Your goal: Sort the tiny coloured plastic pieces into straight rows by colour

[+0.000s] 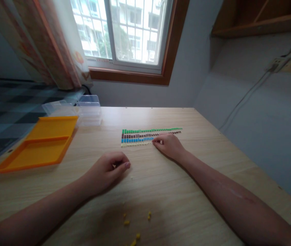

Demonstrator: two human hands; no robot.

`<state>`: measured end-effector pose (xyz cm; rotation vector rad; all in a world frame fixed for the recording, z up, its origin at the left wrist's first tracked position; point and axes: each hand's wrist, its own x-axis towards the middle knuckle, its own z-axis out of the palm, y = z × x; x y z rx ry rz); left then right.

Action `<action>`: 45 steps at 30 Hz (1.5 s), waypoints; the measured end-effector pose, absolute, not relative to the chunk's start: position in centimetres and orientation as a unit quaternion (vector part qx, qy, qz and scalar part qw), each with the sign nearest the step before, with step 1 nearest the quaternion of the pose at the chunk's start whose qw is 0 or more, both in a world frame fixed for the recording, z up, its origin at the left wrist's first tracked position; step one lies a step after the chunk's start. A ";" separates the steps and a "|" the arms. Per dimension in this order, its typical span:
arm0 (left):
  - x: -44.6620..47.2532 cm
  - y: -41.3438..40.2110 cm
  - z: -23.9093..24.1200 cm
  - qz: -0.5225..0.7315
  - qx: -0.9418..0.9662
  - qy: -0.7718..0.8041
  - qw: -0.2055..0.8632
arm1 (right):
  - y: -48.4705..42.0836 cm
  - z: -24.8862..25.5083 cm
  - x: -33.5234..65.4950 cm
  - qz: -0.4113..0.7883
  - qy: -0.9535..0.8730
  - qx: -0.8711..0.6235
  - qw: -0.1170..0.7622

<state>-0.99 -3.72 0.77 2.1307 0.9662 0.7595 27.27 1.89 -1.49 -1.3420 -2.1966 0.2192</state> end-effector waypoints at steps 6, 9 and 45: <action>-0.9 -3.7 0.7 0.287 0.816 0.373 0.337 | 1.9 -1.6 27.3 0.085 -0.805 -0.512 0.288; -0.9 -3.7 0.8 0.289 0.815 0.373 0.337 | 1.8 -1.5 27.3 0.093 -0.800 -0.521 0.283; -2.0 -3.8 3.5 0.038 0.913 0.146 0.379 | -5.6 -0.9 21.4 0.175 -0.897 -0.305 0.266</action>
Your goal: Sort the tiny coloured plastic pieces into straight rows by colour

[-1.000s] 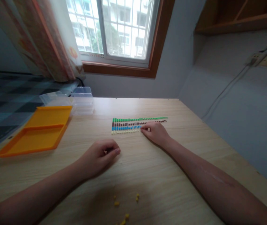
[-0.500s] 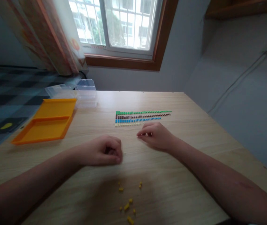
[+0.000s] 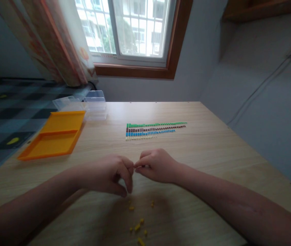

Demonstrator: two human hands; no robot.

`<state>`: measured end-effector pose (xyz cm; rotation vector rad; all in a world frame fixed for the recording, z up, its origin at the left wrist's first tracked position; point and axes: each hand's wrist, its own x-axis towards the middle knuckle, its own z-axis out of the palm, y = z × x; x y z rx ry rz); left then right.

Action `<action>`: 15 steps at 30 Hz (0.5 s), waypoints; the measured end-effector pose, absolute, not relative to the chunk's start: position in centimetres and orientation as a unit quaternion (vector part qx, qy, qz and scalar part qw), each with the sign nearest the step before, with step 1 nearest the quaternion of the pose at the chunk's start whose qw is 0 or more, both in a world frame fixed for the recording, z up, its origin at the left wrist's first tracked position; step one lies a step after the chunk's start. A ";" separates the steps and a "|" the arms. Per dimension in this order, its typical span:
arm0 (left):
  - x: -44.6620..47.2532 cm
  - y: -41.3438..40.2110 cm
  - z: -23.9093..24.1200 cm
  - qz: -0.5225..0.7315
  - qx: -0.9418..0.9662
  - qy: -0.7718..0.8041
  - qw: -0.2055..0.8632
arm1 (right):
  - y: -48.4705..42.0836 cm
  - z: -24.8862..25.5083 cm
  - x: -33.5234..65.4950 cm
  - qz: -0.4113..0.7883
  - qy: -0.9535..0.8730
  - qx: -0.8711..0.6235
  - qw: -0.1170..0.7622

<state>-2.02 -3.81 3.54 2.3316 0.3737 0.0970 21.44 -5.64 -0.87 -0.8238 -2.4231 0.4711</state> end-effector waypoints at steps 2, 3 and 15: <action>-2.0 -3.8 3.4 0.043 0.912 0.149 0.379 | -5.7 -0.9 21.3 0.177 -0.898 -0.304 0.266; -2.1 -3.8 3.3 0.047 0.911 0.151 0.380 | -5.7 -0.9 21.2 0.177 -0.898 -0.304 0.265; -2.4 -3.6 1.8 0.110 0.920 0.227 0.301 | -4.8 -0.5 23.0 0.047 -0.931 -0.296 0.208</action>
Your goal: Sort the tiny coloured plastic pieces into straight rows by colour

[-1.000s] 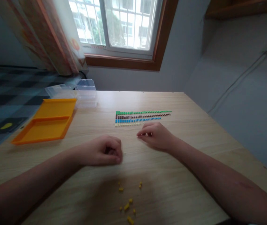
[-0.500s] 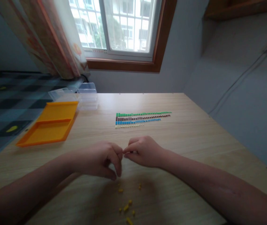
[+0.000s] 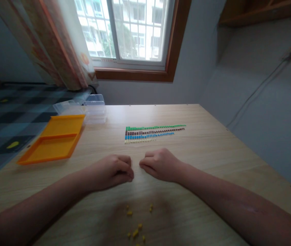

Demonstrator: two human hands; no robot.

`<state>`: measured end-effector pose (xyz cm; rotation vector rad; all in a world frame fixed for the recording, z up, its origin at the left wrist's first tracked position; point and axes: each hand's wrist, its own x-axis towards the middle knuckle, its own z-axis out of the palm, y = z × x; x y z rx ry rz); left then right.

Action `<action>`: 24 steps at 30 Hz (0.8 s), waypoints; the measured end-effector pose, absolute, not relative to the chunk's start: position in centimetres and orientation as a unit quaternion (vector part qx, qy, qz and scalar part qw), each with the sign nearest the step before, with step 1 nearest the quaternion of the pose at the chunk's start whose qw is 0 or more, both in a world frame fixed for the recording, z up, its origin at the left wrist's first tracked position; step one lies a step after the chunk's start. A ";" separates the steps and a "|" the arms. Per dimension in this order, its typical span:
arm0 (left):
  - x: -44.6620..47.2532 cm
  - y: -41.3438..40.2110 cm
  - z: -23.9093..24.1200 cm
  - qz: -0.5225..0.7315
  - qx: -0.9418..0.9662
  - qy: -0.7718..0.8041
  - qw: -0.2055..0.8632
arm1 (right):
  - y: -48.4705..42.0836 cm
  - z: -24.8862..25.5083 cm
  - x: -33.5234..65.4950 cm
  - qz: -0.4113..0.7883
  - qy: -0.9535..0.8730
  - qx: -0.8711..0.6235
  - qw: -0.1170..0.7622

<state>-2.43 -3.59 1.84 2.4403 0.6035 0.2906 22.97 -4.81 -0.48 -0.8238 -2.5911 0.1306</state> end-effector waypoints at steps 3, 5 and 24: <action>-2.5 -3.5 1.5 0.123 0.933 0.245 0.235 | -4.4 -0.7 23.1 0.028 -0.927 -0.312 0.206; -2.7 -3.4 1.4 0.133 0.938 0.250 0.202 | -4.2 -0.9 23.3 0.029 -0.922 -0.326 0.208; -3.1 -2.1 1.0 0.175 0.904 0.304 0.245 | -3.9 -1.5 23.3 0.101 -0.890 -0.358 0.262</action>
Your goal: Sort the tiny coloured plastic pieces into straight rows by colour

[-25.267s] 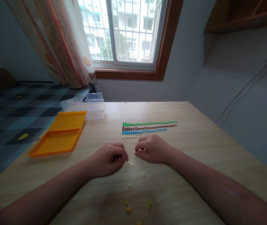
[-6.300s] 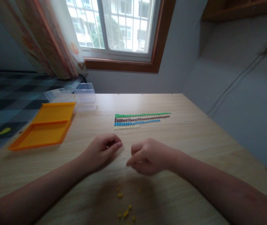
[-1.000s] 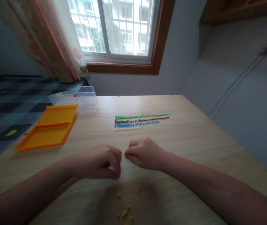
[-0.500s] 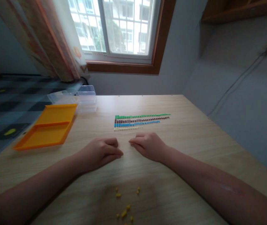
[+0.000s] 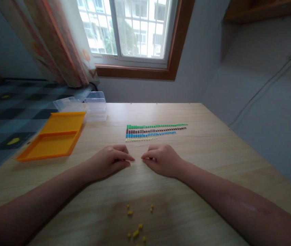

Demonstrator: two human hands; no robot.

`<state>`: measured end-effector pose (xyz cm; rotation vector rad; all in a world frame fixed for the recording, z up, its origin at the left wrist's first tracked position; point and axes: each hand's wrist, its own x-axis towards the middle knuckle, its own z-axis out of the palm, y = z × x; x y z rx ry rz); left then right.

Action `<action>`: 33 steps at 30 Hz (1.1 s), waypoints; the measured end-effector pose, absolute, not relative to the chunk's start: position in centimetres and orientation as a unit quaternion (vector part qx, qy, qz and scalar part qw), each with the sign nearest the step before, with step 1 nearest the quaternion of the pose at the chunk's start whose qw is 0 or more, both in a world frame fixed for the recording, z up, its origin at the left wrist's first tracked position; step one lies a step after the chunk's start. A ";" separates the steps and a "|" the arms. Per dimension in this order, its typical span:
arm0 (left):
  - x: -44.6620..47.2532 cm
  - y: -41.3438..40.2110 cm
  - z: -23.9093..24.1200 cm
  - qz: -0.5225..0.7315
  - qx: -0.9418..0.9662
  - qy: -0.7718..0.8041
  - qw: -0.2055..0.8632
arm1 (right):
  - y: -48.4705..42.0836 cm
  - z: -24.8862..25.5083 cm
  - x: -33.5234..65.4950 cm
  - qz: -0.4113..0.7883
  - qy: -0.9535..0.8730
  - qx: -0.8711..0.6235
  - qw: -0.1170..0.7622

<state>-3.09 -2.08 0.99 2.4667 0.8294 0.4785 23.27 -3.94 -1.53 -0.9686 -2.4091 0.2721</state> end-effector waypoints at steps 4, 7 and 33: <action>-3.1 -2.0 1.1 0.171 0.903 0.303 0.251 | -3.9 -1.4 23.1 0.106 -0.890 -0.353 0.270; -3.1 -2.1 1.0 0.164 0.908 0.296 0.249 | -4.1 -1.1 22.9 0.122 -0.887 -0.360 0.264; -2.8 -2.3 0.6 0.168 0.911 0.307 0.219 | 1.4 -0.7 27.1 0.082 -0.776 -0.579 0.237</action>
